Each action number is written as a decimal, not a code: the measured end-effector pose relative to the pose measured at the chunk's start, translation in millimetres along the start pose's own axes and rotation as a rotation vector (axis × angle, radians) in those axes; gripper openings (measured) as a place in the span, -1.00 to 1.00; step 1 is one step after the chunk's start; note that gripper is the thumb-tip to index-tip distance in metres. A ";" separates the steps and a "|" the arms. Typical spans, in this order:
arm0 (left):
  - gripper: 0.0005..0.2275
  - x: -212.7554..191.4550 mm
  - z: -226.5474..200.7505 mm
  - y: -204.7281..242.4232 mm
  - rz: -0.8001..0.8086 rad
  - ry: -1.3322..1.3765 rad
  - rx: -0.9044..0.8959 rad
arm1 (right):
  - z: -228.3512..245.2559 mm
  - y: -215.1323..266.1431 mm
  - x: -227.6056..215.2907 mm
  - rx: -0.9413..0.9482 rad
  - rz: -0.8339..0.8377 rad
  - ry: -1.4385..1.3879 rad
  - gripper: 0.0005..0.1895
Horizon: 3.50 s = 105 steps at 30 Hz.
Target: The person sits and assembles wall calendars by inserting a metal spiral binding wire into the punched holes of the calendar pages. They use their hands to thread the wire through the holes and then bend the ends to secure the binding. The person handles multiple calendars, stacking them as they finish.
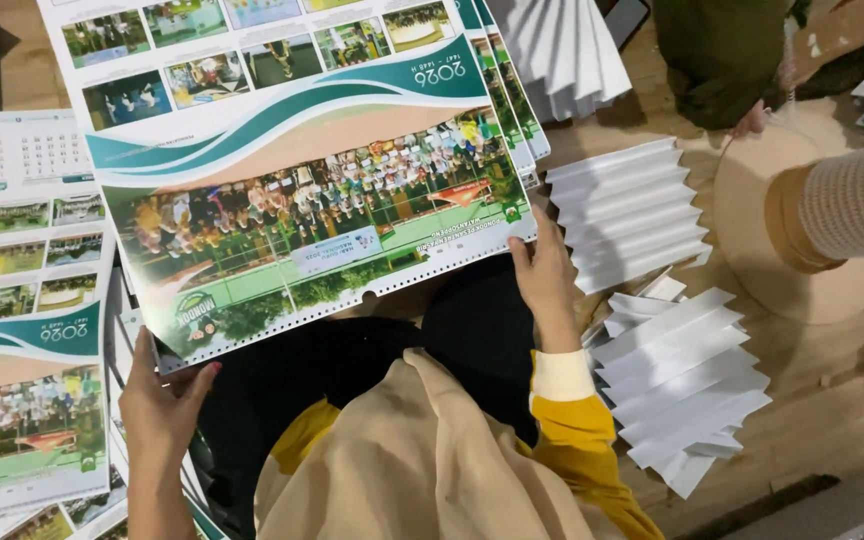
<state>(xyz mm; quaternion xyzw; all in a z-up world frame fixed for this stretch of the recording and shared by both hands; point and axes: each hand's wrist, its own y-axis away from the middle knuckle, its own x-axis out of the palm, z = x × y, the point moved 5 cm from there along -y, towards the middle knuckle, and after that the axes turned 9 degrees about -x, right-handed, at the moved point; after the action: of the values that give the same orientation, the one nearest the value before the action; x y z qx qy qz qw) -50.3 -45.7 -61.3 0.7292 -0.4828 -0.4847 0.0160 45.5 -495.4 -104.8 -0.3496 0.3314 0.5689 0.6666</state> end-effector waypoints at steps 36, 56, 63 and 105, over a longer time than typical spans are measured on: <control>-0.32 -9.0 -5.6 -17.8 -0.117 0.131 0.141 | -5.8 -10.7 7.6 0.029 -0.069 -0.606 -0.33; -0.33 -14.8 -31.6 3.9 -0.059 0.124 0.047 | -350.4 147.5 197.8 0.518 0.113 0.247 -0.47; -0.33 -12.2 -32.1 1.7 -0.097 0.112 0.120 | -333.1 154.7 188.5 0.594 0.099 0.042 -0.58; -0.53 143.6 -85.1 71.5 0.749 0.917 0.375 | 27.2 41.3 -31.7 -0.194 -0.505 -0.681 -0.51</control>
<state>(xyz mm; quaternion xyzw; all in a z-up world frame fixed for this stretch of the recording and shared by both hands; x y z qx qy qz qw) -28.9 -225.0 -80.4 0.6349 -0.7266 0.0096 0.2624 1.6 -484.6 -67.2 -0.2732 -0.0586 0.4992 0.8202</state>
